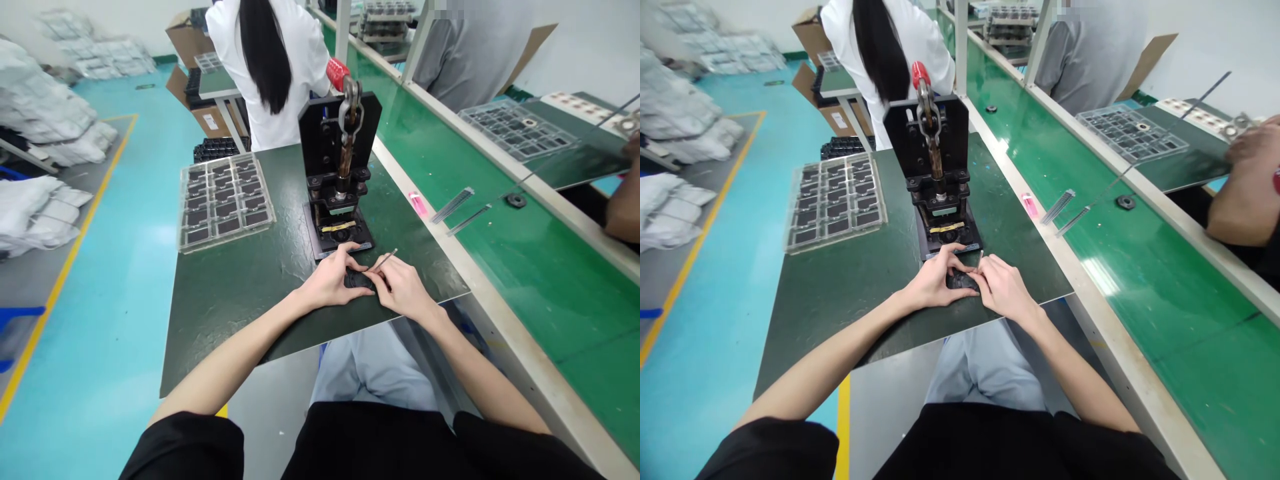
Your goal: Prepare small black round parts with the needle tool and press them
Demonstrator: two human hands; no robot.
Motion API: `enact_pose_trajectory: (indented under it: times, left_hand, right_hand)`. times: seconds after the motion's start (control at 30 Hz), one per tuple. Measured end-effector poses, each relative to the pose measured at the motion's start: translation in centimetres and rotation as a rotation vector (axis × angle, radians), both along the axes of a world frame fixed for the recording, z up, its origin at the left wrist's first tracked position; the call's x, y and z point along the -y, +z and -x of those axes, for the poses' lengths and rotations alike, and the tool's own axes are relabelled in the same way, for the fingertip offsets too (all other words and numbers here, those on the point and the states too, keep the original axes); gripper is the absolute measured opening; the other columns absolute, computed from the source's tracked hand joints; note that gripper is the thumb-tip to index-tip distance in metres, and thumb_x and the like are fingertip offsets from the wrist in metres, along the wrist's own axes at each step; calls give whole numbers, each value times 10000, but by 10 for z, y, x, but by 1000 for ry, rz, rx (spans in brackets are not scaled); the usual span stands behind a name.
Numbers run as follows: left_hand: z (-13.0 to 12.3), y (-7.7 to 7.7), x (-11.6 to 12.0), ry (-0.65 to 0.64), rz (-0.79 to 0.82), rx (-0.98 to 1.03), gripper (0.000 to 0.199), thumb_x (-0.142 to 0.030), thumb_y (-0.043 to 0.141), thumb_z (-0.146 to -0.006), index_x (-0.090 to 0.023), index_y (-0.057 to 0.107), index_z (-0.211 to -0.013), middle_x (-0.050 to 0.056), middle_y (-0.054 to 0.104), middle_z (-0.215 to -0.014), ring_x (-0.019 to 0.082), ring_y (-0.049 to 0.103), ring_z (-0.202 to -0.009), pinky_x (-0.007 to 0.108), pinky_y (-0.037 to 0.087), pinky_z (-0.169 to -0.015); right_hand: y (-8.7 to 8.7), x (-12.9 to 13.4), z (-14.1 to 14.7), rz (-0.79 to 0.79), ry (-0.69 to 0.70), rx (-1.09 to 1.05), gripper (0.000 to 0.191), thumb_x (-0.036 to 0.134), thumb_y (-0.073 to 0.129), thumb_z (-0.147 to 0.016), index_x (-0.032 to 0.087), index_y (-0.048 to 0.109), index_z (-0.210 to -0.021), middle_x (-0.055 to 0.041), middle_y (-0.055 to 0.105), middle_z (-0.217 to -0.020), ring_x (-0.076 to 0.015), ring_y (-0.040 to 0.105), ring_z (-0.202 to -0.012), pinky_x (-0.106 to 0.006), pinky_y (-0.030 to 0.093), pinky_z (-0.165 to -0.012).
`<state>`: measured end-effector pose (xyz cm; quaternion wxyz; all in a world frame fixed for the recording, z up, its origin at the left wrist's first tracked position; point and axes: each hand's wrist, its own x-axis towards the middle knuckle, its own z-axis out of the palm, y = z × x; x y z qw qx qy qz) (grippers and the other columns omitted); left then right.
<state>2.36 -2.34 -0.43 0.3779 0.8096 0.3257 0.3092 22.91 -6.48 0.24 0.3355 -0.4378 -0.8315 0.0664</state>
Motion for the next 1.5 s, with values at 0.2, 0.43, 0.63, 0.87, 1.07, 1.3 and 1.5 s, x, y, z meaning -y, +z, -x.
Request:
enact_pose_trajectory:
  times: [0.2,0.43,0.63,0.87,1.07,1.3,1.5]
  left_hand:
    - [-3,0,1,49,9,-22,861,-456,906,-717,-214,376,-1351,13,727,-934,266,744,-1003,398,567,-922]
    - [-4,2,3,89,59,-58,800,-426,922,-694,-225,404,-1269,19,753,-960,266,748,-971,395,564,-905]
    - [-3,3,1,62,99,-51,787,-413,938,-689,-232,420,-1253,29,776,-1015,244,737,-953,402,568,-908]
    - [-4,26,3,96,115,90,594,-497,824,-815,-189,561,-1250,114,749,-1179,206,697,-958,341,566,-825]
    - [-2,42,6,-108,247,166,435,-507,497,-1047,-163,654,-1262,81,792,-989,185,736,-922,323,568,-889]
    - [0,39,5,-33,151,122,445,-514,471,-1054,-166,749,-1031,17,701,-717,132,644,-658,260,539,-711]
    - [-2,32,6,-90,26,81,345,-377,498,-1047,-171,702,-860,47,743,-814,156,681,-754,286,540,-756]
  right_hand:
    - [0,-1,1,66,4,-43,225,205,461,-1040,227,512,-823,-55,612,-778,-212,593,-747,-336,452,-661]
    - [-2,-7,-2,238,-181,-423,300,391,562,-1025,223,512,-781,-18,604,-723,-141,562,-603,-266,454,-553]
    - [6,-1,-26,-146,-451,-466,228,345,503,-1062,215,691,-1060,-58,701,-820,-189,669,-695,-336,565,-668]
    - [32,-9,-28,-336,-305,31,349,189,466,-1048,213,736,-1268,-99,796,-1088,-253,732,-981,-403,591,-875]
    - [48,-27,-4,-331,-250,9,365,172,478,-1044,224,710,-1321,-94,779,-1206,-264,715,-1049,-447,596,-950]
    - [52,-5,18,-66,-238,-498,423,307,474,-1066,249,546,-1478,-128,728,-1220,-235,722,-974,-401,653,-817]
    - [33,9,21,238,-57,-626,215,369,644,-996,195,757,-940,-80,715,-923,-167,677,-750,-294,600,-643]
